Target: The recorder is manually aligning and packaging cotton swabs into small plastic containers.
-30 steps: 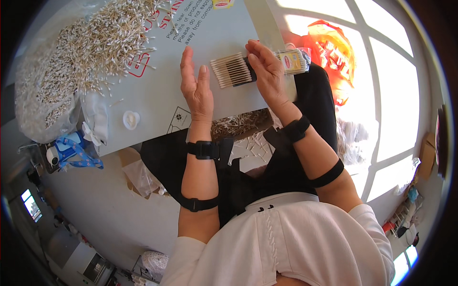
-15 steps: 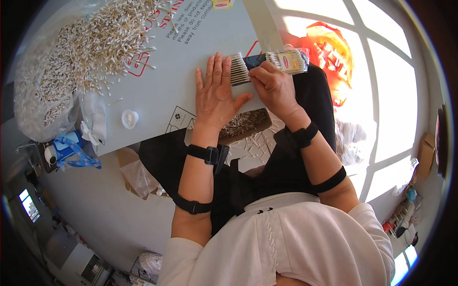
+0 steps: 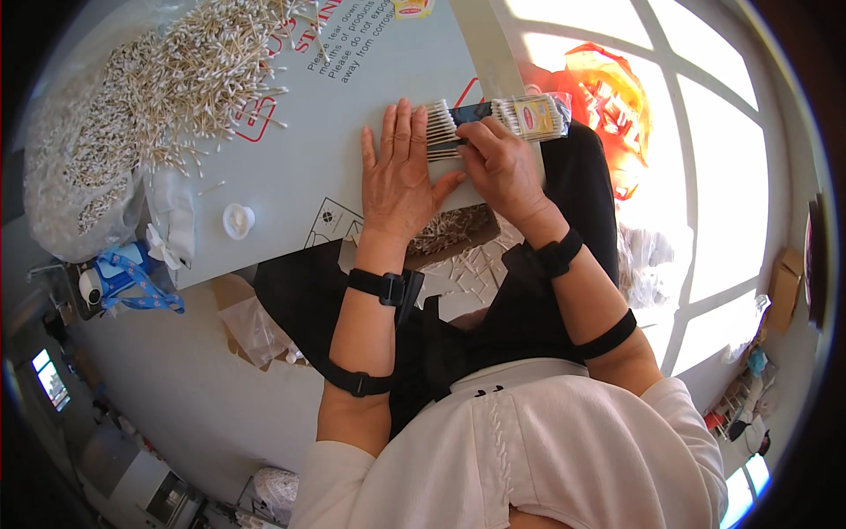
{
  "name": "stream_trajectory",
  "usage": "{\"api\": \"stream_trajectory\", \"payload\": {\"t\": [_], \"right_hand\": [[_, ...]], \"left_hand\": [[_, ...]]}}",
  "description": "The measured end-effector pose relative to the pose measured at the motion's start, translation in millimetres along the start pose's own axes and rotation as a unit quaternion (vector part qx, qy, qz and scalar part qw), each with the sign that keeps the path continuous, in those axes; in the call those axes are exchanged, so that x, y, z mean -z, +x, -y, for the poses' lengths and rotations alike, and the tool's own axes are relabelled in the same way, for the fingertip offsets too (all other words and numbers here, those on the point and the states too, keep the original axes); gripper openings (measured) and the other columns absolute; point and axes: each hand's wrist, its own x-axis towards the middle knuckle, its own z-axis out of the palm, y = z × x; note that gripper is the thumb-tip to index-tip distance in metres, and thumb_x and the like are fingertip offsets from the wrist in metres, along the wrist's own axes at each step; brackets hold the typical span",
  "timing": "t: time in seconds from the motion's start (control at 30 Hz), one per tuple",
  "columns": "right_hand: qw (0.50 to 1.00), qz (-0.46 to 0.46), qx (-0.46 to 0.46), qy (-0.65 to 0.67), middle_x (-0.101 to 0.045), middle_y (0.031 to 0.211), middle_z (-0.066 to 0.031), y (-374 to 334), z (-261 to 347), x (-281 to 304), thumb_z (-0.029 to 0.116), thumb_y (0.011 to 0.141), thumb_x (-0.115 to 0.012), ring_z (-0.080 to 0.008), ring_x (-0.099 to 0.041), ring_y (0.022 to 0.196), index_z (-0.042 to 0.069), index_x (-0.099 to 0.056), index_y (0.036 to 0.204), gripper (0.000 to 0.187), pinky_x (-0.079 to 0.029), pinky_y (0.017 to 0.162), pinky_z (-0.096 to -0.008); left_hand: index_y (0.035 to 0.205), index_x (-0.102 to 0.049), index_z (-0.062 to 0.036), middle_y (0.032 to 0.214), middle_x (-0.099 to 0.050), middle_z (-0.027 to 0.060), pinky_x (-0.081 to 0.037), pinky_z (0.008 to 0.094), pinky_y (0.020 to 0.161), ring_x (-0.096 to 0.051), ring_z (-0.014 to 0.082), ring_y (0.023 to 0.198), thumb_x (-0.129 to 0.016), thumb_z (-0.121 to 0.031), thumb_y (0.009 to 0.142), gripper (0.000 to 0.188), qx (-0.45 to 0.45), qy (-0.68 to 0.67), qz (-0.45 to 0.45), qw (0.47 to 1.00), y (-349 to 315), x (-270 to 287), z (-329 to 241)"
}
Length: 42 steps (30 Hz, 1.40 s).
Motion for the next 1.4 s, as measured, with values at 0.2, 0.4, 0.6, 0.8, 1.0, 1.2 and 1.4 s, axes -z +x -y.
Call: {"api": "stream_trajectory", "payload": {"t": [0.2, 0.4, 0.6, 0.8, 1.0, 1.2, 1.4], "right_hand": [[0.999, 0.007, 0.006, -0.036, -0.058, 0.081, -0.0104, 1.3, -1.1, -1.2, 0.008, 0.081, -0.065, -0.0326, -0.064, 0.074, 0.008, -0.063, 0.091, 0.010, -0.051, 0.064, -0.0436], [0.999, 0.019, 0.022, -0.039, -0.058, 0.081, -0.0099, 0.0, -4.0, -2.5, 0.009, 0.081, -0.065, -0.0327, -0.064, 0.075, 0.008, -0.062, 0.087, 0.007, -0.052, 0.064, -0.0434], [1.000, 0.001, -0.006, -0.029, -0.059, 0.082, -0.0099, 5.2, 2.7, -1.1, 0.009, 0.081, -0.065, -0.0333, -0.064, 0.074, 0.008, -0.064, 0.091, 0.010, -0.052, 0.064, -0.0430], [0.999, 0.000, 0.001, -0.041, -0.061, 0.083, -0.0094, 10.0, 1.4, -3.8, 0.009, 0.082, -0.064, -0.0321, -0.065, 0.074, 0.009, -0.067, 0.096, 0.015, -0.053, 0.064, -0.0428], [0.999, -0.004, 0.005, -0.052, -0.061, 0.082, -0.0098, 11.0, 0.9, -7.4, 0.008, 0.082, -0.064, -0.0324, -0.065, 0.074, 0.009, -0.067, 0.095, 0.014, -0.052, 0.063, -0.0432], [0.999, 0.008, 0.006, -0.049, -0.061, 0.082, -0.0107, 11.8, 0.6, -8.0, 0.008, 0.083, -0.064, -0.0336, -0.065, 0.074, 0.008, -0.067, 0.096, 0.013, -0.053, 0.063, -0.0443], [0.999, 0.001, -0.008, -0.040, -0.063, 0.085, -0.0114, 19.2, 1.8, -8.2, 0.009, 0.083, -0.064, -0.0345, -0.066, 0.075, 0.007, -0.065, 0.095, 0.013, -0.053, 0.064, -0.0445]], "left_hand": [[0.153, -0.024, -0.0061, 0.160, -0.024, 0.0155, -0.014, 0.0547, 0.119, -0.020, 0.0314, 0.149, -0.063, -0.058, 0.084, 0.095, -0.001, 0.000, -0.004, 1.000, 0.1, -0.3, -0.8], [0.153, -0.025, -0.0062, 0.159, -0.025, 0.0154, -0.014, 0.0545, 0.119, -0.020, 0.0312, 0.149, -0.065, -0.056, 0.084, 0.094, 0.002, -0.005, -0.005, 1.000, 0.9, 0.0, -1.2], [0.153, -0.026, -0.0068, 0.159, -0.026, 0.0144, -0.014, 0.0536, 0.119, -0.021, 0.0302, 0.149, -0.066, -0.054, 0.083, 0.093, 0.005, -0.001, -0.005, 1.000, 0.6, 0.3, -1.8], [0.153, -0.026, -0.0074, 0.159, -0.026, 0.0136, -0.014, 0.0532, 0.120, -0.021, 0.0290, 0.149, -0.067, -0.053, 0.083, 0.093, 0.008, -0.005, -0.002, 1.000, 0.6, 0.9, -2.4], [0.153, -0.026, -0.0071, 0.159, -0.026, 0.0135, -0.014, 0.0532, 0.120, -0.021, 0.0290, 0.149, -0.067, -0.051, 0.083, 0.092, 0.010, -0.003, 0.002, 1.000, 1.1, 1.8, -2.6], [0.153, -0.026, -0.0068, 0.160, -0.026, 0.0133, -0.014, 0.0530, 0.120, -0.021, 0.0288, 0.149, -0.067, -0.051, 0.084, 0.092, 0.013, -0.002, 0.004, 1.000, 1.2, 2.4, -2.4], [0.150, -0.031, -0.0036, 0.158, -0.029, 0.0139, -0.015, 0.0533, 0.120, -0.023, 0.0271, 0.148, -0.071, -0.053, 0.079, 0.095, 0.008, 0.007, -0.014, 1.000, 1.1, 0.3, -3.0]]}}
